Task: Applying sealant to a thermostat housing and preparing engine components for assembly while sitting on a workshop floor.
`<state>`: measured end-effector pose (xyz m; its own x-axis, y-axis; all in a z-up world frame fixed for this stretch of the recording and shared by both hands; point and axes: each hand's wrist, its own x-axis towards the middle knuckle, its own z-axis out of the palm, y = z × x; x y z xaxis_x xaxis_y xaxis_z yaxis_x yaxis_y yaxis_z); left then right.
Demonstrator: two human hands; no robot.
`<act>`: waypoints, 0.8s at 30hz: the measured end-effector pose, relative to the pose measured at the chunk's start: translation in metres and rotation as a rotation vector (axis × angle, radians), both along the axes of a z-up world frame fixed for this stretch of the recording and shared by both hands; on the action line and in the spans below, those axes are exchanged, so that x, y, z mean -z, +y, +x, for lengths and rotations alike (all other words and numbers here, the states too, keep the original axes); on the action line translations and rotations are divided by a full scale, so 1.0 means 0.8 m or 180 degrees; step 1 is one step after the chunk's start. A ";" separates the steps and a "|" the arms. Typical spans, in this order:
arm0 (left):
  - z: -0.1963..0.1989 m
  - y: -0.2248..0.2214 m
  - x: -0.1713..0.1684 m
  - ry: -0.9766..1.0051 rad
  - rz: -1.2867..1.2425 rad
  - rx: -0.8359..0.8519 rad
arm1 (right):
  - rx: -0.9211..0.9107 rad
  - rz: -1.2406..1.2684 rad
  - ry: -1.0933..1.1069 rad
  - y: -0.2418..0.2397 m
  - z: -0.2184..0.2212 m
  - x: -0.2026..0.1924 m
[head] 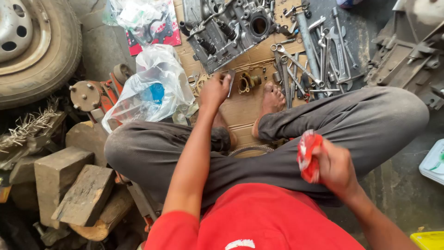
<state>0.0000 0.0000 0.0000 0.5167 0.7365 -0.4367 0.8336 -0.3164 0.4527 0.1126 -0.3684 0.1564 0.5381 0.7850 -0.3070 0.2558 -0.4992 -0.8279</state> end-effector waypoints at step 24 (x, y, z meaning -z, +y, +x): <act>0.015 -0.045 -0.135 -0.0330 0.0789 0.2092 | 0.1691 0.1681 -0.0725 0.000 0.064 -0.058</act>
<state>0.0121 -0.0364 0.1082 0.9180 0.3292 -0.2210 0.3912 -0.8432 0.3689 0.1638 -0.3682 0.2026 0.8875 0.4158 0.1985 0.2850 -0.1568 -0.9456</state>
